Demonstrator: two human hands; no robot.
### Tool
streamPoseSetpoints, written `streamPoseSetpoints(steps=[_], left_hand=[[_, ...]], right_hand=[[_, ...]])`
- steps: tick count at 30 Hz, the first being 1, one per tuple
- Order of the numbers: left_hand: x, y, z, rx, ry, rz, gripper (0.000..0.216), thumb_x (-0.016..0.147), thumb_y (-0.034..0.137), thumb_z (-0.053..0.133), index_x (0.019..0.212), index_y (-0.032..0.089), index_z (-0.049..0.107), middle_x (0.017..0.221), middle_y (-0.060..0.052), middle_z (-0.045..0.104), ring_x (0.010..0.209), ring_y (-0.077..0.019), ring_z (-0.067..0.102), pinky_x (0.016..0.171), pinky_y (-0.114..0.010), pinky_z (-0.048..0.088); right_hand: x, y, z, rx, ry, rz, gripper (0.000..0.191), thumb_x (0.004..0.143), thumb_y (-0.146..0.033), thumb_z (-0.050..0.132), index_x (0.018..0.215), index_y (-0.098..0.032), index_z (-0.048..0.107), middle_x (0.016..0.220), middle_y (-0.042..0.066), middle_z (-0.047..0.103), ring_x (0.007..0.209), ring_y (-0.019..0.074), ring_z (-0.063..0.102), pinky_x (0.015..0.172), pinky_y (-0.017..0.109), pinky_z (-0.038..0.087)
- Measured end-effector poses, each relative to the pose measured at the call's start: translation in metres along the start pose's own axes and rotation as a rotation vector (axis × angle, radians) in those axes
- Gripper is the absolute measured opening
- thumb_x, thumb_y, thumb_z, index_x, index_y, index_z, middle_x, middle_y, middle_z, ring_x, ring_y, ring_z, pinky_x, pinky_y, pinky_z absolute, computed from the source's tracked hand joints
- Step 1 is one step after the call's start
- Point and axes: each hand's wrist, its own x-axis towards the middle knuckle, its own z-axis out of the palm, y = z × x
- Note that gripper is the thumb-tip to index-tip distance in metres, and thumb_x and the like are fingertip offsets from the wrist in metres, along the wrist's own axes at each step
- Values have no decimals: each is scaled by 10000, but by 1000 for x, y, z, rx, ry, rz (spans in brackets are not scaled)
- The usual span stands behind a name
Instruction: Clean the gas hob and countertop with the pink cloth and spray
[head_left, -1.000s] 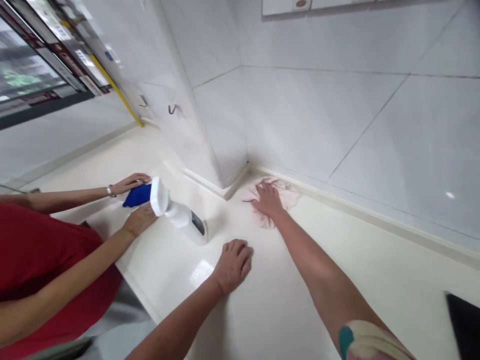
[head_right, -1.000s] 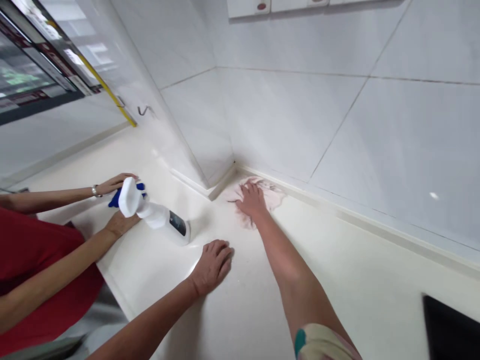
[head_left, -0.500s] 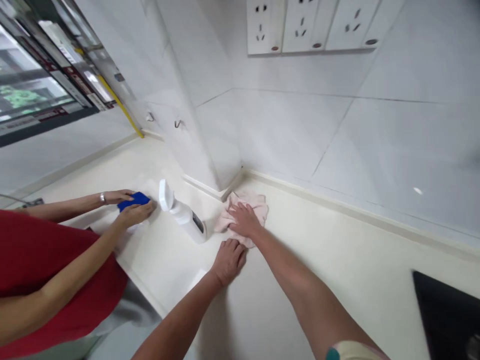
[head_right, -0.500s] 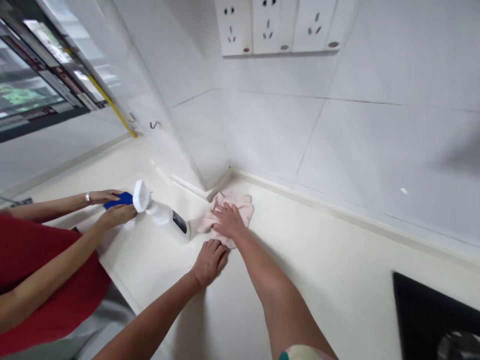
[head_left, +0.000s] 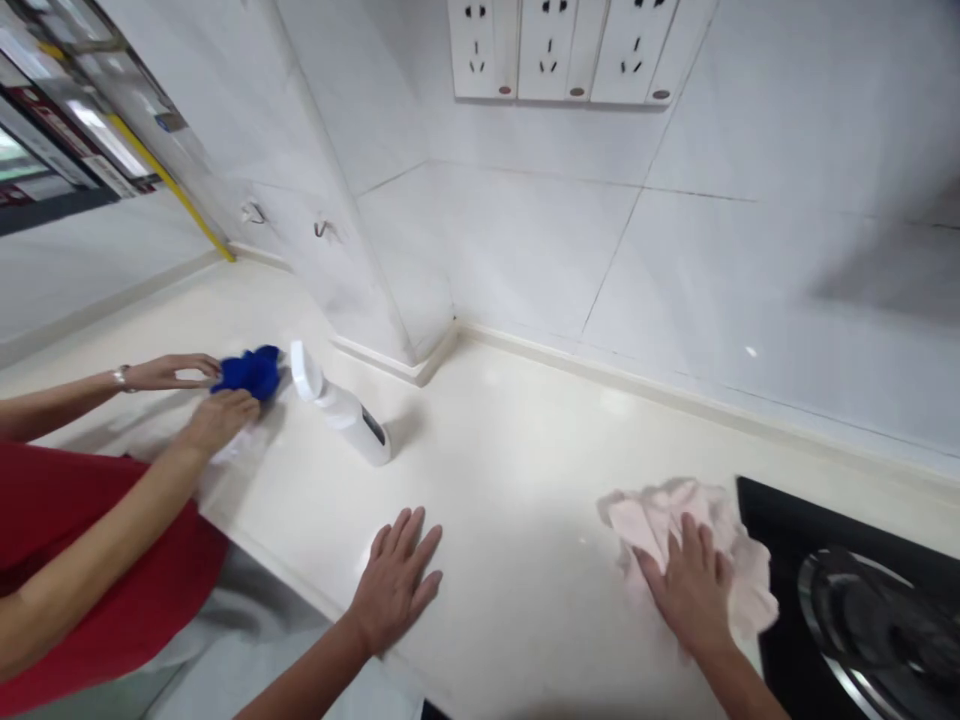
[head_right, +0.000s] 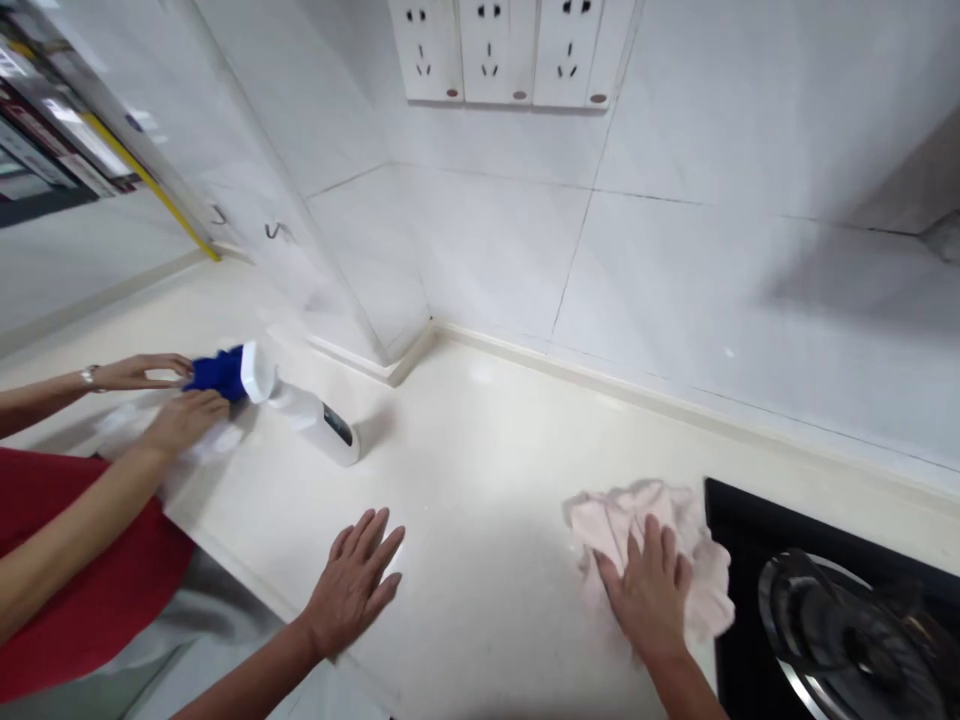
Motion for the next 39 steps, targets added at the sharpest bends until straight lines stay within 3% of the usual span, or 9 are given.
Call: streamPoseSetpoints(steps=[5,10,15,18,21,25,30,35,39], left_hand=[[5,8,1,-43,-13,-37,599,1024,404,555,1606,288,471,1690,-154,417,1569,-367,338,1193,-550,333],[3,9,-2,-68,-49,-60,664,1027,442,545,1641,232,405,1665,-175,447,1564,-371,341,1197,-562,325],[0,9,1,-134,-26,-95,697,1041,449,541,1667,227,330,1677,-191,413,1569,-362,341,1201,-573,334],[-2,9,2,-165,28,-116,758,1039,461,550,1691,223,246,1703,-211,344,1596,-372,289,1211,-577,342],[-3,9,2,-171,105,-123,799,1046,479,534,1705,215,167,1740,-228,238,1623,-397,214,1222,-604,334],[-5,7,2,-168,126,-141,784,1054,545,487,1698,209,193,1764,-219,158,1625,-424,191,1232,-619,316],[-3,7,4,-153,35,-117,723,1023,580,548,1617,197,396,1711,-238,305,1601,-423,247,1211,-623,318],[2,12,1,-117,-89,-156,611,1017,582,558,1504,213,555,1668,-198,424,1564,-394,339,1216,-624,297],[4,13,-2,-104,-101,-164,592,1024,578,546,1480,202,575,1654,-198,446,1553,-389,359,1211,-616,313]], right_hand=[[-18,-15,4,35,24,-64,773,938,-569,302,1531,-130,537,1696,212,333,1621,419,157,1245,658,213],[130,-95,-15,62,-107,-49,733,988,-538,325,1587,-142,470,1728,206,265,1612,418,156,1240,644,197],[241,-238,-28,133,-260,-208,719,1030,-566,408,1633,-175,429,1768,182,172,1625,432,84,1271,633,95],[228,-319,-31,183,-351,-434,706,1035,-577,460,1657,-248,404,1784,149,142,1631,436,45,1267,660,54],[165,-360,-34,224,-396,-699,694,992,-602,575,1622,-334,464,1784,99,179,1638,414,45,1278,643,24],[60,-327,-35,306,-372,-945,646,964,-553,639,1573,-371,523,1765,60,260,1647,356,83,1301,597,22],[-9,-178,-22,270,-257,-933,656,946,-522,612,1576,-362,521,1733,35,343,1639,329,150,1323,545,68],[40,-40,-9,145,-92,-574,656,985,-539,426,1521,-192,576,1691,148,399,1609,389,222,1257,633,222],[125,-57,-22,69,-103,-140,721,1008,-539,342,1569,-113,499,1716,181,329,1606,404,203,1249,640,222]])
